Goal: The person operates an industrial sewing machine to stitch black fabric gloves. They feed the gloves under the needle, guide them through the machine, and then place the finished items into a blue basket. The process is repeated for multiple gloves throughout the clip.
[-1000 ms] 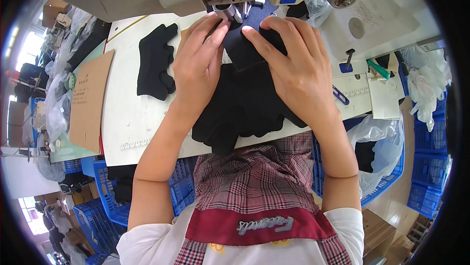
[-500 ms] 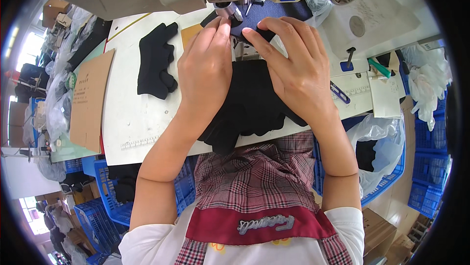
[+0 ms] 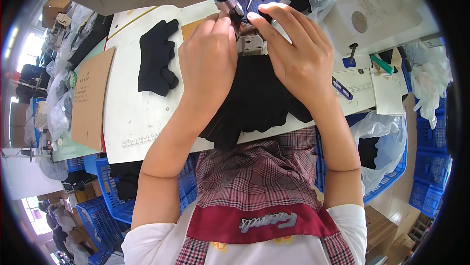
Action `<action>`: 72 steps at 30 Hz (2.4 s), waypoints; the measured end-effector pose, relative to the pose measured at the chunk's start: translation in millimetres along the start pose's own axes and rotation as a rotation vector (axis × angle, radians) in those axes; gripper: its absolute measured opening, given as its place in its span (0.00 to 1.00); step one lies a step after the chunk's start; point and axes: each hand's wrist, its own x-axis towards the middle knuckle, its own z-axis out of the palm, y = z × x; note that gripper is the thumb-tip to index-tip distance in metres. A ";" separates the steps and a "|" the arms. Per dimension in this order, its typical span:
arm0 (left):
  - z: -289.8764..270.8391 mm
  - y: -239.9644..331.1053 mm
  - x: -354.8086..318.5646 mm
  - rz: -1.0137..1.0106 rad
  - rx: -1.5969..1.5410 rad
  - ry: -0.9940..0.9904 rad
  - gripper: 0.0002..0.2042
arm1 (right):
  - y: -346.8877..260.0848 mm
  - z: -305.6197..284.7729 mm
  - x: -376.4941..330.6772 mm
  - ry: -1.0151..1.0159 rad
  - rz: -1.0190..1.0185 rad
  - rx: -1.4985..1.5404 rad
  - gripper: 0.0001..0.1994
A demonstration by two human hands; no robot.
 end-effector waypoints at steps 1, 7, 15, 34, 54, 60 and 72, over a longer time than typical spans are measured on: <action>0.5 -0.9 1.2 0.002 0.003 -0.003 0.05 | 0.4 1.8 0.0 0.012 0.009 0.008 0.15; 6.4 -6.6 5.8 -0.016 -0.006 -0.028 0.05 | 5.2 8.3 2.9 0.013 0.045 0.063 0.12; 14.6 -18.2 8.0 0.020 -0.061 0.052 0.05 | 8.2 10.5 5.7 0.022 0.043 0.094 0.11; 7.8 -39.5 4.9 -0.922 -0.990 -0.316 0.24 | 2.0 6.9 3.4 -0.013 0.093 0.140 0.12; 8.1 -253.0 -104.1 -0.618 0.069 -0.213 0.18 | -5.6 -66.1 -45.6 -0.534 0.504 0.074 0.25; -12.6 -175.4 -65.5 -0.330 0.058 0.206 0.13 | -12.0 -71.0 -33.3 -0.471 0.786 0.274 0.14; -29.5 -11.7 3.4 -0.463 -0.871 -0.419 0.10 | 2.1 -39.7 21.7 -0.290 0.627 0.637 0.17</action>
